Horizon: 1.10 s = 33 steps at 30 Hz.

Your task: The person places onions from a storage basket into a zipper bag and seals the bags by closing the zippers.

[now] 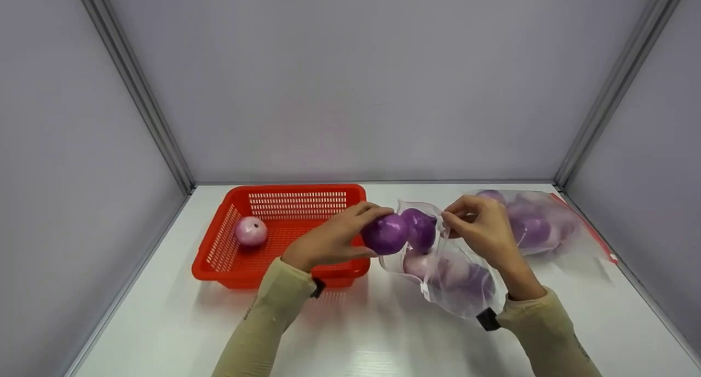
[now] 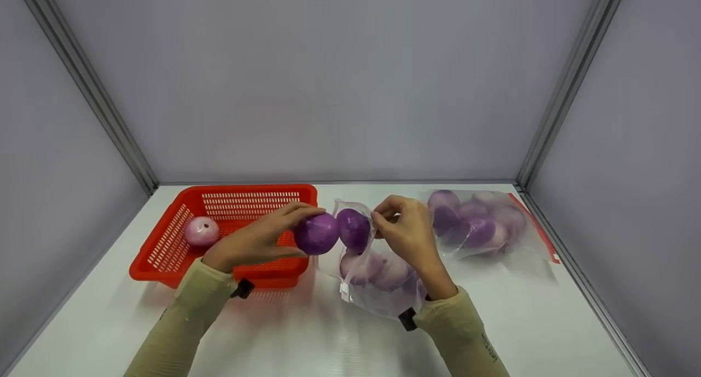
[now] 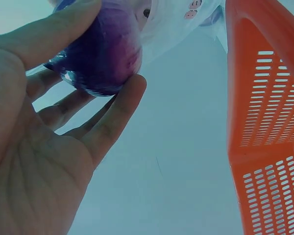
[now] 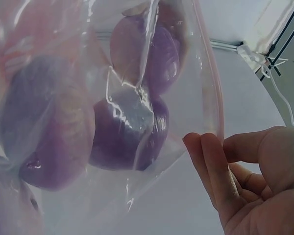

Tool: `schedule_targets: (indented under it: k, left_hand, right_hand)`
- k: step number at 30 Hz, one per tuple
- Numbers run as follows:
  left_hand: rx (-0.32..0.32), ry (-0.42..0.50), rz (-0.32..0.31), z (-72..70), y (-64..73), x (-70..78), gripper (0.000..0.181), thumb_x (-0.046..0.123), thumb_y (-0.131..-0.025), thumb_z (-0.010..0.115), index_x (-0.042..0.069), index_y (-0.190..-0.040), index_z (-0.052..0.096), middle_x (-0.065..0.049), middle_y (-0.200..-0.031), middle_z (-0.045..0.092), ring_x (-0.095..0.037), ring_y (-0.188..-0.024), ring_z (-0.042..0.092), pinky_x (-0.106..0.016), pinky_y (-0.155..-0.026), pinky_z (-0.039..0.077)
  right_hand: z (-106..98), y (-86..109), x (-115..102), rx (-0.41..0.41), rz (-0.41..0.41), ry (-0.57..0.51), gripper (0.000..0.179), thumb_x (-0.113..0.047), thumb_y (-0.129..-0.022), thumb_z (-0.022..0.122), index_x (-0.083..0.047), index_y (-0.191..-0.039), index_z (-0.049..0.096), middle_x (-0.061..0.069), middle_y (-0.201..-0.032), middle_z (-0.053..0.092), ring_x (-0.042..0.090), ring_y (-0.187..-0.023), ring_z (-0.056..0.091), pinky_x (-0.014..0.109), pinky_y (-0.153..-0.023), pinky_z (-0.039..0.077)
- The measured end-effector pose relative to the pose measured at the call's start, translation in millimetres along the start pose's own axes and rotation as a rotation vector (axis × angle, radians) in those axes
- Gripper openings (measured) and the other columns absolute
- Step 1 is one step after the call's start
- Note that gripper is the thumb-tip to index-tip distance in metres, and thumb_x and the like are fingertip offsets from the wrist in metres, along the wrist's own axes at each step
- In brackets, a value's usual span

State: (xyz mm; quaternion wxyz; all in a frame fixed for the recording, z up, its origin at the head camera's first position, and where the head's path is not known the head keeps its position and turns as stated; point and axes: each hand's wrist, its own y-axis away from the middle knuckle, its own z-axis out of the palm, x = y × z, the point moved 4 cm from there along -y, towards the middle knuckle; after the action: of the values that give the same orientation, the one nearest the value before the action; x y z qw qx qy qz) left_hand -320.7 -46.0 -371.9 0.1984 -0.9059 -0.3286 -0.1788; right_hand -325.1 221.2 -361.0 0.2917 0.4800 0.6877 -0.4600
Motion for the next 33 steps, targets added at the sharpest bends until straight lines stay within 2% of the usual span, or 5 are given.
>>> schedule_targets:
  k: [16, 23, 30, 33]
  left_hand:
    - [-0.013, -0.029, -0.010, 12.6, -6.4, 7.7, 0.078, 0.021, -0.091, 0.082, 0.026, -0.158, 0.043, -0.008, -0.149, 0.051, -0.023, -0.134, 0.053, -0.039, -0.111, 0.051]
    - [-0.005, -0.089, 0.037, 15.1, -7.0, 14.8, 0.079, 0.023, -0.092, 0.081, 0.022, -0.159, 0.041, -0.010, -0.147, 0.052, -0.025, -0.131, 0.054, -0.038, -0.110, 0.052]
    - [0.015, -0.154, 0.027, 20.5, -10.3, 16.8, 0.080, 0.030, -0.093, 0.079, 0.011, -0.159, 0.037, -0.008, -0.145, 0.055, -0.021, -0.130, 0.056, -0.036, -0.113, 0.049]
    - [0.020, -0.166, 0.030, 22.5, -11.9, 16.4, 0.076, 0.031, -0.093, 0.079, 0.010, -0.154, 0.040, -0.006, -0.144, 0.056, -0.020, -0.130, 0.055, -0.034, -0.113, 0.048]
  right_hand:
    - [-0.8, 0.1, -4.2, 0.009, -0.005, 0.037, 0.010, -0.005, -0.092, 0.077, 0.005, -0.093, 0.076, 0.018, -0.081, 0.075, 0.007, -0.058, 0.070, 0.024, -0.060, 0.062]
    - [0.0, -0.1, -5.9, -0.002, -0.009, 0.022, 0.009, -0.002, -0.091, 0.076, 0.006, -0.092, 0.075, 0.019, -0.081, 0.074, 0.011, -0.060, 0.072, 0.027, -0.061, 0.063]
    - [-0.5, -0.6, -6.1, -0.004, -0.018, 0.023, 0.008, -0.002, -0.092, 0.075, 0.006, -0.092, 0.075, 0.017, -0.080, 0.074, 0.014, -0.060, 0.073, 0.029, -0.062, 0.063]
    - [-0.9, -0.8, -5.9, 0.000, -0.019, 0.034, 0.008, -0.002, -0.092, 0.075, 0.006, -0.092, 0.075, 0.017, -0.079, 0.074, 0.013, -0.060, 0.072, 0.029, -0.061, 0.063]
